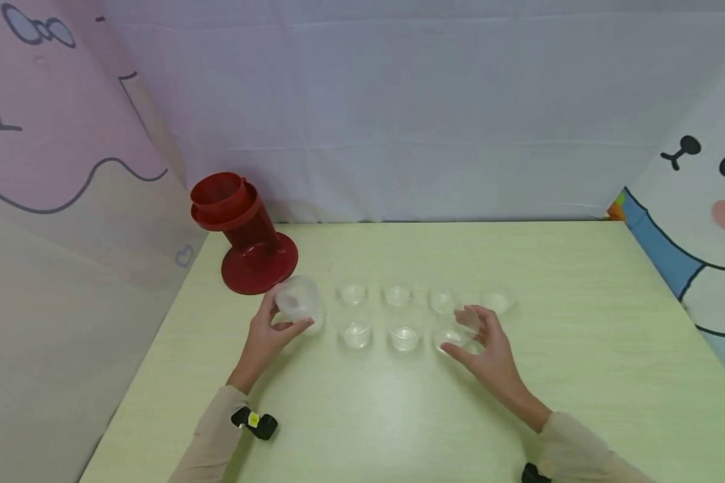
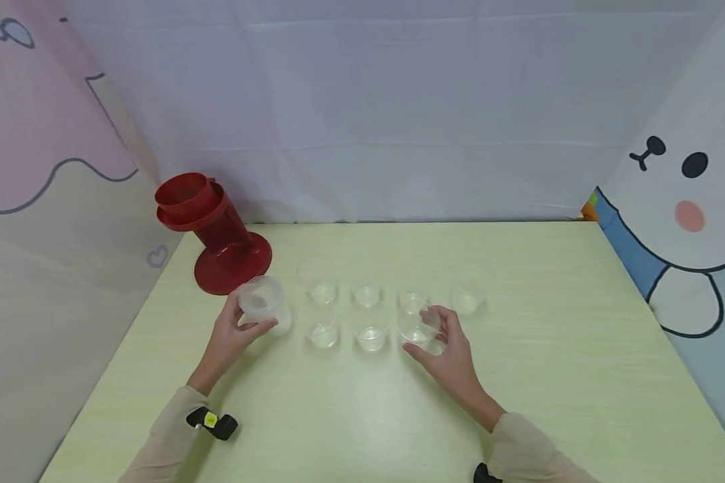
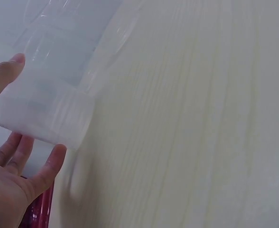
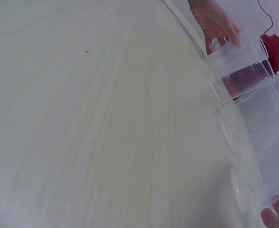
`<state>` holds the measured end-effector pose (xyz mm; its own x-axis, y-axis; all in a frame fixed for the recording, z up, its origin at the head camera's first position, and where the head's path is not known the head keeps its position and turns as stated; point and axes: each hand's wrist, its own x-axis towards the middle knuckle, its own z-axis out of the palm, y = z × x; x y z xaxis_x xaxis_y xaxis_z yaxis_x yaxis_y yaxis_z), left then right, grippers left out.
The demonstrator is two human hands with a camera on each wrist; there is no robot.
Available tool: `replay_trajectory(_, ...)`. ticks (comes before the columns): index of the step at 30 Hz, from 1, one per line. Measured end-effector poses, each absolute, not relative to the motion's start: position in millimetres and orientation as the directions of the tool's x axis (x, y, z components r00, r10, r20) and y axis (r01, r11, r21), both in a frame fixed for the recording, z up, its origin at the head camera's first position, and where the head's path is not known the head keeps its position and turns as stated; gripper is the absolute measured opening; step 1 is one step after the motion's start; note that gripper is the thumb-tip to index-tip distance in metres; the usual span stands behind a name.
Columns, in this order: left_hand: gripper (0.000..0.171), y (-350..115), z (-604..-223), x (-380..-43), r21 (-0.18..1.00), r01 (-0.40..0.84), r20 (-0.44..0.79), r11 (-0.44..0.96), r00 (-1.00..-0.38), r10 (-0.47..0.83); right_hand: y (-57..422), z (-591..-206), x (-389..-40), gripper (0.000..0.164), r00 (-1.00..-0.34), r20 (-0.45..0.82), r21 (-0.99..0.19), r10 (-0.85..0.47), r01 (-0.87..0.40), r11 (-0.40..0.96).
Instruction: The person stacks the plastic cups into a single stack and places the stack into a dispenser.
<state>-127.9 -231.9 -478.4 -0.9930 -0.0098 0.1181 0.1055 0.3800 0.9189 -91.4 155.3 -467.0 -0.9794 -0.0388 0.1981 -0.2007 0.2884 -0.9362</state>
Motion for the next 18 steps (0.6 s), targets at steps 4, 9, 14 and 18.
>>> replay_trajectory(4, 0.083, -231.4, -477.8, -127.7, 0.921, 0.112, 0.122, 0.373, -0.993, -0.003, 155.8, -467.8, -91.2, 0.066, -0.98, 0.193, -0.942, -0.036, -0.196, 0.274)
replay_trajectory(9, 0.083, -232.2, -479.1, -127.8, 0.918, 0.118, 0.126, 0.377, -0.992, 0.005, 156.3, -467.3, -90.3, 0.066, -0.981, 0.188, -0.941, -0.041, -0.192, 0.279)
replay_trajectory(14, 0.081, -232.2, -479.1, -128.3, 0.92, 0.112, 0.123, 0.375, -0.992, -0.006, 156.6, -467.3, -90.1, 0.066, -0.979, 0.196, -0.941, -0.046, -0.202, 0.271)
replay_trajectory(18, 0.081, -232.2, -478.5, -128.0, 0.924, 0.103, 0.112, 0.369, -0.994, -0.005, 157.3, -466.3, -89.5, 0.067, -0.976, 0.212, -0.941, -0.053, -0.219, 0.26)
